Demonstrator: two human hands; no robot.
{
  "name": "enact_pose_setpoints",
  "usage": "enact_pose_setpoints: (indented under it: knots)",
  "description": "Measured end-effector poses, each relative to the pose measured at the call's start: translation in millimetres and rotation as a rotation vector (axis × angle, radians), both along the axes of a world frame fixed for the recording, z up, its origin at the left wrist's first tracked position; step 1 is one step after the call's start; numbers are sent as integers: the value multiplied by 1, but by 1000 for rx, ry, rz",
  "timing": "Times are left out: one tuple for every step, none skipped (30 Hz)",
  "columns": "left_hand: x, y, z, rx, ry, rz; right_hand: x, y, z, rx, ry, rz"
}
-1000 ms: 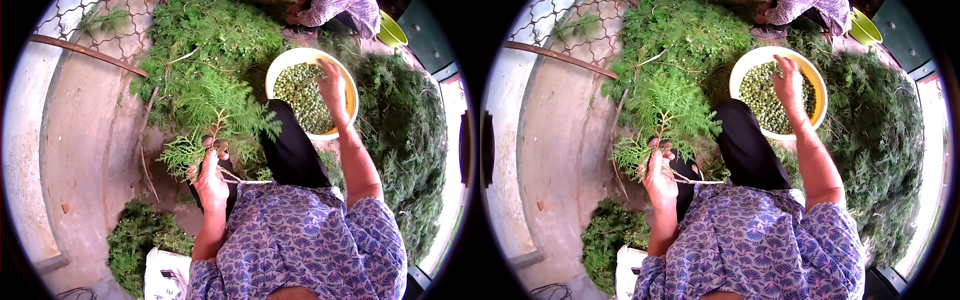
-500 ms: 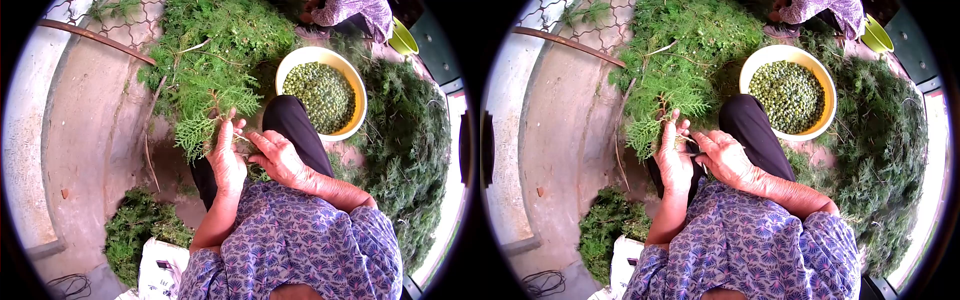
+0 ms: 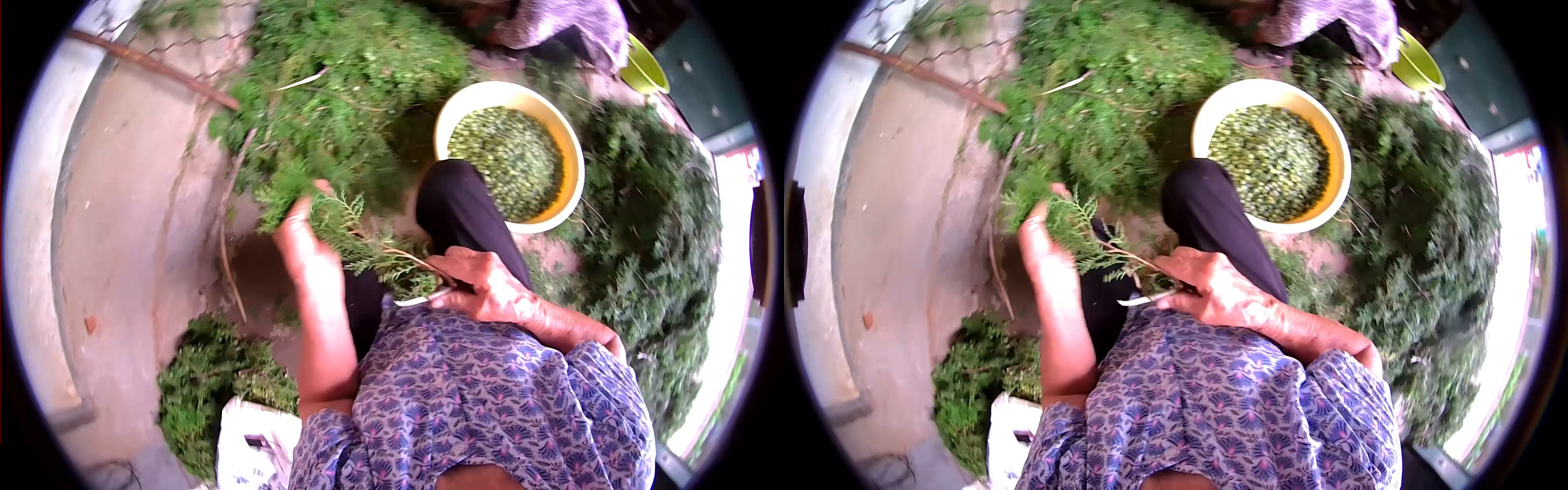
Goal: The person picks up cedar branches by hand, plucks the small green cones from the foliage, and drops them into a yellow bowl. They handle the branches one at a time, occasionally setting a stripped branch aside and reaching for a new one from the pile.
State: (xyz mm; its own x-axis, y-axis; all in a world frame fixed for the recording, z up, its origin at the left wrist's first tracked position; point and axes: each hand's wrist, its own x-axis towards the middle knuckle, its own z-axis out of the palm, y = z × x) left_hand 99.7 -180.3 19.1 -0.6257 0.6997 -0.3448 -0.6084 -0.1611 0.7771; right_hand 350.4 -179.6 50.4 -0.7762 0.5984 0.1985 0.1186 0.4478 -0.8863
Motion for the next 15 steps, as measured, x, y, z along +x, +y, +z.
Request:
enact_pose_setpoints:
  knots:
    - [-3,2,0,-1,-12,16,3,-1,-3,-18,22,-54]
    - [-6,4,-1,-1,-26,30,9,2,3,-129,-29,-63]
    - [-14,7,-9,18,176,-18,15,2,2,-172,11,-164]
    - [-25,10,-23,48,377,-67,22,3,-1,-212,55,-269]
    - [-46,10,-45,51,329,-48,31,5,-1,-238,48,-380]
    - [-60,14,-63,54,280,-41,46,10,6,-380,-22,-469]
    - [-60,14,-59,119,214,-73,63,15,6,-439,-29,-579]
    - [-60,11,-55,180,145,-98,81,18,4,-497,-31,-683]
    - [-69,10,-61,185,148,-141,100,19,2,-529,25,-787]
    - [-77,9,-66,188,158,-172,120,21,0,-560,86,-878]
    - [-80,9,-68,180,155,-174,142,22,0,-566,146,-995]
    - [-84,7,-67,168,159,-167,160,22,8,-593,164,-1222]
    - [-83,7,-63,141,156,-155,194,22,-1,-615,289,-1422]
    - [-83,8,-63,145,153,-161,222,17,3,-520,405,-1629]
    - [-84,7,-64,158,142,-160,259,11,-7,-293,669,-1676]
